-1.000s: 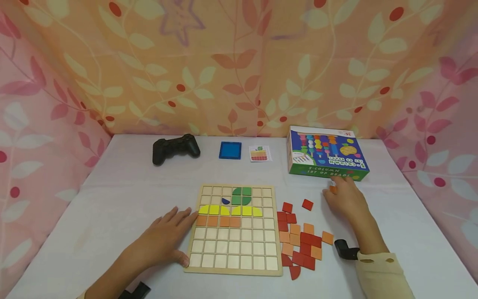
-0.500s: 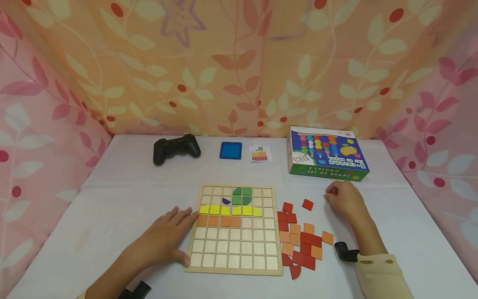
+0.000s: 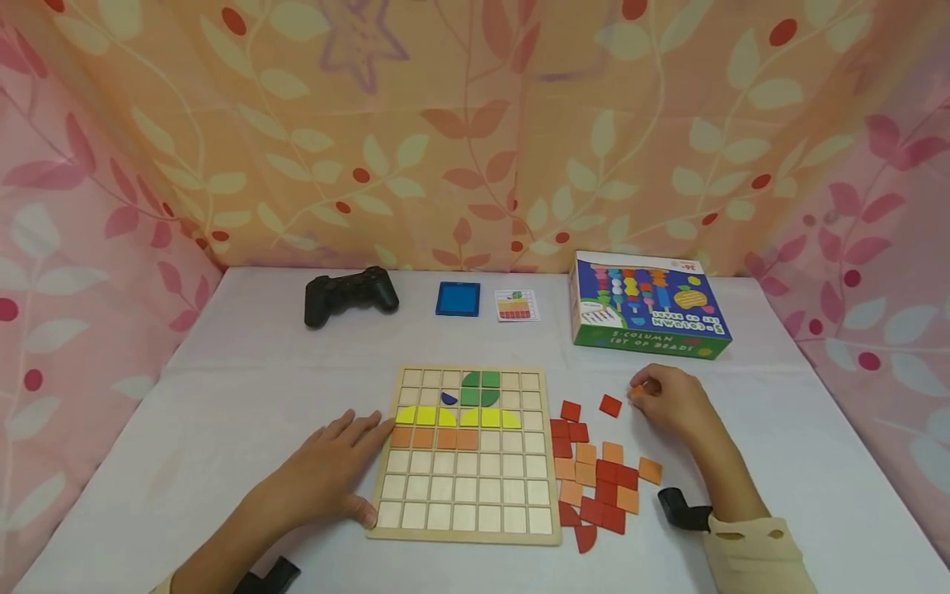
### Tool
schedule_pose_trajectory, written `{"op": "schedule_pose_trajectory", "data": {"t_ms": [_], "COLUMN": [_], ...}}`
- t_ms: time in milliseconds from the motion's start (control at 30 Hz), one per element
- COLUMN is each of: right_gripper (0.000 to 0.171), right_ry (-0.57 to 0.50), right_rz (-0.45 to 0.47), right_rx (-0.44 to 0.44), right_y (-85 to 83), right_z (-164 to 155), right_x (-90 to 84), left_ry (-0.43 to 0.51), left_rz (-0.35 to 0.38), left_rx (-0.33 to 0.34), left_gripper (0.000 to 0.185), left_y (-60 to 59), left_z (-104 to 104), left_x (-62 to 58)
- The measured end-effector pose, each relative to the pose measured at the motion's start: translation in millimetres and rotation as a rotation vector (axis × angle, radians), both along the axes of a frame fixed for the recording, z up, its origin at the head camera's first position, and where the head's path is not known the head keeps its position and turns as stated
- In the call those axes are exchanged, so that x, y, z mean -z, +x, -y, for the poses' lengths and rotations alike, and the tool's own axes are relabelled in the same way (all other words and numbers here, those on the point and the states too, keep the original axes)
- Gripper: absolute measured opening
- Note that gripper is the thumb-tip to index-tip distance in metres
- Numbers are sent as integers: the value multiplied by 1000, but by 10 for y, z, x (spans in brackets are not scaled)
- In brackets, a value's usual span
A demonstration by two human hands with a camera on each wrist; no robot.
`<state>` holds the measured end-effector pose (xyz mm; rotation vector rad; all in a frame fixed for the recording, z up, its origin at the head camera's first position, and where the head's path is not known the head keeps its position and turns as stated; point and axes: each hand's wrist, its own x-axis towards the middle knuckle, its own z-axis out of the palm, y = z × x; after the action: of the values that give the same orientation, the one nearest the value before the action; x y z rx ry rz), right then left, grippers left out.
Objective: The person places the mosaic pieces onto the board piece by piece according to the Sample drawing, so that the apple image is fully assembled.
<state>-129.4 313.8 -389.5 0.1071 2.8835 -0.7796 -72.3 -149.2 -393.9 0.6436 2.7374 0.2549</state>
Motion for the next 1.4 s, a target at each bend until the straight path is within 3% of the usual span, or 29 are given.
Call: {"op": "schedule_pose_trajectory", "data": {"t_ms": [200, 500, 1033, 1400], "right_gripper": [32, 16, 13, 8], "right_ry": [-46, -130, -162, -210], "right_rz": [-61, -74, -81, -161], "right_rx": [-37, -84, -206, -374], "right_y": [2, 16, 112, 198], "right_z": [243, 575, 1028, 1296], "right_x": [-118, -233, -230, -149], "left_ry": [2, 12, 3, -3], "left_rz": [6, -10, -14, -27], "left_rx": [-8, 4, 1, 6], "left_gripper": [124, 123, 124, 124], "left_y": [2, 9, 6, -1], "left_z": [2, 10, 3, 15], "left_x": [-8, -1, 10, 29]}}
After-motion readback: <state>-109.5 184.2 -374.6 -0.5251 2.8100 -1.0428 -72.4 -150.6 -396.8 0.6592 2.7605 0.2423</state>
